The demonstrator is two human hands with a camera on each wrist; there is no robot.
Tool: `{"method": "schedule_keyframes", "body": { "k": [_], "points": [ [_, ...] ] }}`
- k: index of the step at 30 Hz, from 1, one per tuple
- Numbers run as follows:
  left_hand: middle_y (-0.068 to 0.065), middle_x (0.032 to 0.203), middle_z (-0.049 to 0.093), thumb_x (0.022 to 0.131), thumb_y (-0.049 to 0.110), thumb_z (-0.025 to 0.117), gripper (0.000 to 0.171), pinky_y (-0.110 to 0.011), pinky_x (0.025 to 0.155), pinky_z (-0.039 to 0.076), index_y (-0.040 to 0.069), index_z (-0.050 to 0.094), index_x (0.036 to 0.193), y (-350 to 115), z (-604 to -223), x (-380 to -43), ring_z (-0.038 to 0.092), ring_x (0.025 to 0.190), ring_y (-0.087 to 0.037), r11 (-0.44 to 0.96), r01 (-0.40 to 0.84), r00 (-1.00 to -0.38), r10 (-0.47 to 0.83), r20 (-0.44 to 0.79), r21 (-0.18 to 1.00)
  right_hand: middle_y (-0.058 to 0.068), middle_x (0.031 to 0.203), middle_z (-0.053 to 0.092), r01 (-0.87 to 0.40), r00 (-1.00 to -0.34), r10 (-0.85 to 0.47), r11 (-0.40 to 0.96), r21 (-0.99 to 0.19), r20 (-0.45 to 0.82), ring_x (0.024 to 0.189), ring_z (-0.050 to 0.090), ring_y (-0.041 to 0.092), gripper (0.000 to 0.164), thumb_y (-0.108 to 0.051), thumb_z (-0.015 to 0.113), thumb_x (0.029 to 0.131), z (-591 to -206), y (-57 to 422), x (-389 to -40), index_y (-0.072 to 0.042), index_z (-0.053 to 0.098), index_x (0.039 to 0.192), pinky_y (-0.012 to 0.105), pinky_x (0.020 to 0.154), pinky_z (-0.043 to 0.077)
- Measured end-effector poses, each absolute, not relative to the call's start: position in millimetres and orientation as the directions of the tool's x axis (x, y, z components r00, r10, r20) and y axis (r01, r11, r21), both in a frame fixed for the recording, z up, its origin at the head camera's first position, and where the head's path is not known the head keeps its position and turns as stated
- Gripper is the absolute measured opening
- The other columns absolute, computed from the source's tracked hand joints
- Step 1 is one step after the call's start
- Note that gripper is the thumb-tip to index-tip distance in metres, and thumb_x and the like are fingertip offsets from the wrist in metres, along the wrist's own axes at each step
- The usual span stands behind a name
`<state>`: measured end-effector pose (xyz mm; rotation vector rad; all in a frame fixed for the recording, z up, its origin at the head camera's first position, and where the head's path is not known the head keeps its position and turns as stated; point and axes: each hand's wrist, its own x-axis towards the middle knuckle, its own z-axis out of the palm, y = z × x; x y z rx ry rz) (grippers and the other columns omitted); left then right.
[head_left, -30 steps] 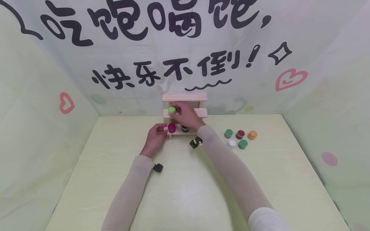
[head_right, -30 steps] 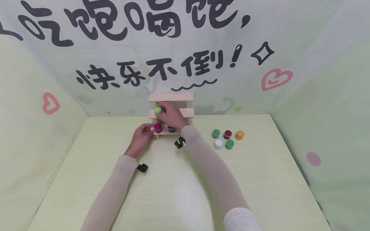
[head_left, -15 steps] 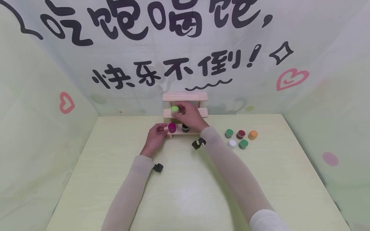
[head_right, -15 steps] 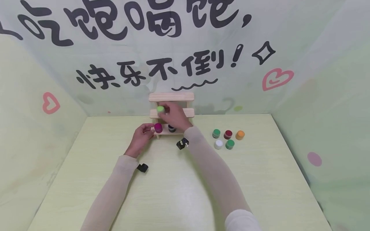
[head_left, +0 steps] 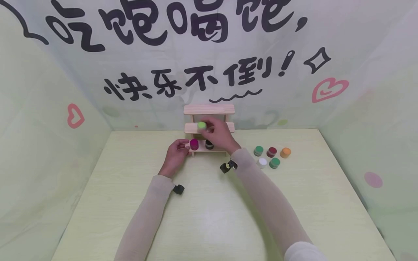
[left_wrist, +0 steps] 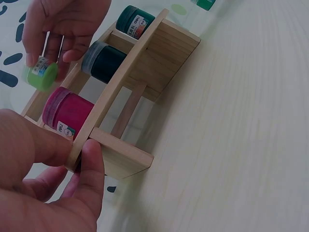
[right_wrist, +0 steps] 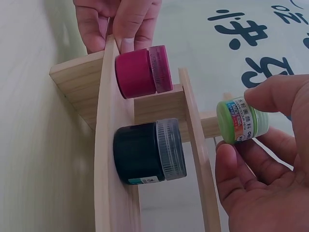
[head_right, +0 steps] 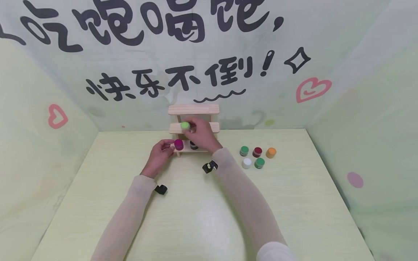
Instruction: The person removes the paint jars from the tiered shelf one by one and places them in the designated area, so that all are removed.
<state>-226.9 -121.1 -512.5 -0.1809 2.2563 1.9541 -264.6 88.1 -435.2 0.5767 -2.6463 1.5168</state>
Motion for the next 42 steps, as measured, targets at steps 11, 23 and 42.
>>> {"method": "schedule_keyframes", "body": {
  "k": [11, 23, 42],
  "points": [
    [-0.013, 0.127, 0.059, 0.097, 0.012, 0.062, 0.034, -0.033, 0.095, 0.06, 0.009, 0.059, 0.131, -119.6, -513.1, -226.7, 0.06, 0.114, -0.025, 0.167, -0.194, -0.981, -0.004, -0.196, 0.967, -0.002, 0.122, 0.067, -0.274, -0.954, -0.242, 0.474, -0.837, 0.176, 0.102, 0.065, 0.015, 0.047, -0.03, 0.074, 0.092, -440.7, 106.7, -249.0, -0.02, 0.061, 0.136, 0.033, 0.09, 0.06],
    [-0.014, 0.125, 0.059, 0.098, 0.01, 0.062, 0.033, -0.03, 0.093, 0.061, 0.008, 0.059, 0.131, -118.4, -512.5, -225.4, 0.062, 0.111, -0.025, 0.161, -0.186, -0.982, -0.009, -0.187, 0.969, 0.001, 0.122, 0.067, -0.294, -0.948, -0.249, 0.446, -0.845, 0.198, 0.1, 0.065, 0.019, 0.046, -0.026, 0.073, 0.093, -444.4, 132.3, -231.8, -0.017, 0.061, 0.136, 0.034, 0.088, 0.06],
    [-0.014, 0.127, 0.057, 0.098, 0.01, 0.062, 0.032, -0.035, 0.097, 0.059, 0.008, 0.059, 0.13, -119.6, -512.1, -225.5, 0.06, 0.112, -0.026, 0.15, -0.182, -0.983, -0.006, -0.183, 0.972, 0.002, 0.119, 0.067, -0.323, -0.94, -0.251, 0.444, -0.836, 0.23, 0.108, 0.062, 0.018, 0.043, -0.019, 0.073, 0.092, -454.3, 170.0, -205.9, -0.015, 0.064, 0.133, 0.04, 0.086, 0.061]
  ]
}}
